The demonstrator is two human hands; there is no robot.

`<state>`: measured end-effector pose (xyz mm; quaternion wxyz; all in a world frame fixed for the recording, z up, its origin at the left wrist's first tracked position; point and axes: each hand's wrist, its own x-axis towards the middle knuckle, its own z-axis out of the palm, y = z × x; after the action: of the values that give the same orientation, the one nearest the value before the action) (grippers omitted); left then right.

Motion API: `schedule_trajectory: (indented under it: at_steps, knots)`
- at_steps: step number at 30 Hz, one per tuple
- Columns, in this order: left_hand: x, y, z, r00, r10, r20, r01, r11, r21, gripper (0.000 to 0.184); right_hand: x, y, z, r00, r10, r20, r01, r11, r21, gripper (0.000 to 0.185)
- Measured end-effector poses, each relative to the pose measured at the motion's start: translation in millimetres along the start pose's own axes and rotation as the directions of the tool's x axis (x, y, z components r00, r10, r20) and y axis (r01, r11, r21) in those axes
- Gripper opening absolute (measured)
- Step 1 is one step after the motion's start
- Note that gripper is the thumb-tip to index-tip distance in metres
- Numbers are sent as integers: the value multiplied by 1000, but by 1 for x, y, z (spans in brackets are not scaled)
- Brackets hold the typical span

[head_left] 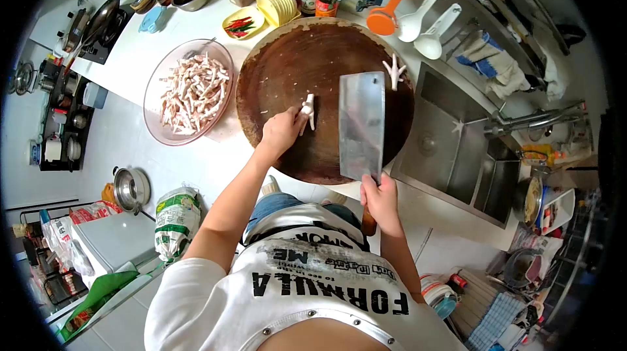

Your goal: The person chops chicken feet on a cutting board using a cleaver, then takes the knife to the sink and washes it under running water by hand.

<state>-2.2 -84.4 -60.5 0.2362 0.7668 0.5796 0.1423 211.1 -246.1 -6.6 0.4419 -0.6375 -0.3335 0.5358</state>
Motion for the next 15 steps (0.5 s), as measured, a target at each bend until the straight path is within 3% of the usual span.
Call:
schedule_trajectory:
  at_steps: [1,3,5,7,12,13,15]
  knots:
    - [0,6,-3,999,-32,-9,31,996,-87,36,3,1,8,1000,-18,23,19,998,-54,17]
    - [6,14,-4,995,-104,0,104,995,-2,35,6,-4,21,1000,-18,18,21,991,-129,11]
    - [16,15,-5,995,15,-96,-16,1000,-8,35,9,-11,32,998,-66,20,69,966,-247,11]
    - [30,4,3,1000,-30,1,30,999,-28,33,10,-19,39,999,18,32,-8,961,-276,12]
    - [16,7,6,991,-129,33,132,987,-91,32,10,-15,47,993,-114,-16,94,884,-458,14]
    - [10,8,7,981,-186,54,190,976,-105,32,7,-16,50,994,-104,-23,82,885,-459,14]
    - [6,10,14,988,-154,1,154,987,-53,31,2,-24,55,997,-63,-42,38,893,-449,15]
